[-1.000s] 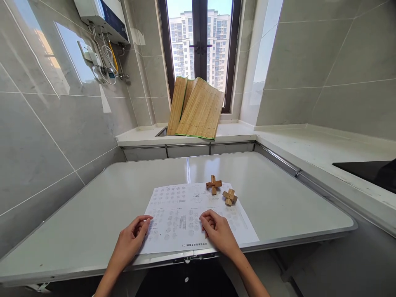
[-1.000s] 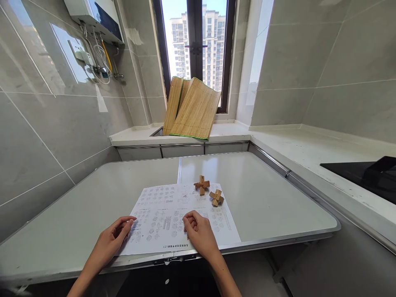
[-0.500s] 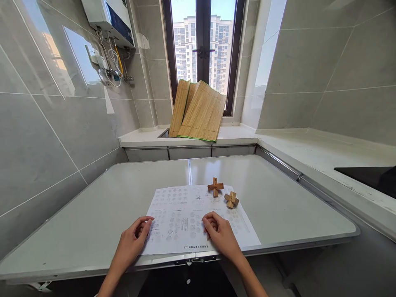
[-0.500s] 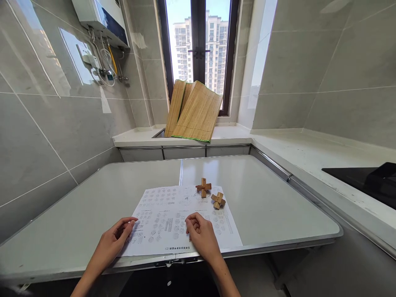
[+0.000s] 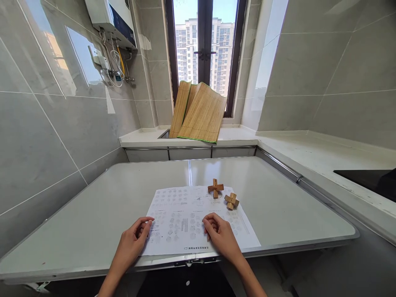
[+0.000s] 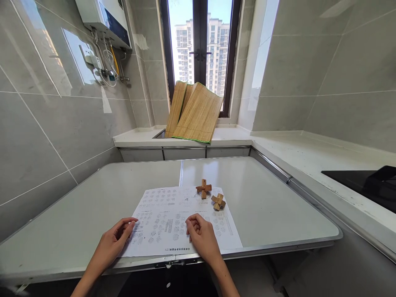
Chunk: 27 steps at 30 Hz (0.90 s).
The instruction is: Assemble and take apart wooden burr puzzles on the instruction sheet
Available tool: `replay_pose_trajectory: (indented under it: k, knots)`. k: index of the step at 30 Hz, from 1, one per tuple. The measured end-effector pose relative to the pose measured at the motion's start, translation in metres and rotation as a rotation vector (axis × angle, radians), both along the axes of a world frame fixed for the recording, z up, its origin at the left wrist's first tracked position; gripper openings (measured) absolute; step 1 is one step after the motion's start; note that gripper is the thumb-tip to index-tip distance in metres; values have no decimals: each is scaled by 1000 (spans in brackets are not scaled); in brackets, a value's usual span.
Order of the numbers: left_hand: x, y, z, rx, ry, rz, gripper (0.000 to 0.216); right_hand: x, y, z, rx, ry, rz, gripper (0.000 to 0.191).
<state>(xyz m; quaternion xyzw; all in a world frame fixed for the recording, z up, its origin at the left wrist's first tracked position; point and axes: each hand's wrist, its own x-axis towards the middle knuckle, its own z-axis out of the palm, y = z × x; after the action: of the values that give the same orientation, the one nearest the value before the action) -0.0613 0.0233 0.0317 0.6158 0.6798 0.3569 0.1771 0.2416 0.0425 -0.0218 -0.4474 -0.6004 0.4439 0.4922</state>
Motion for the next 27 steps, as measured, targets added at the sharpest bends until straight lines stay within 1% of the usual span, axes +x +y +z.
replay_pose_trajectory:
  k: [10,20,27]
  knots:
    - [-1,0,0,11,0,-2,58,0,1,1,-22,0,-4,56]
    - [-3,0,-3,0,3,-4,61,0,-1,1,-9,16,-6,49]
    - [-3,1,-4,-29,-1,10,63,0,1,-4,-17,30,-4,50]
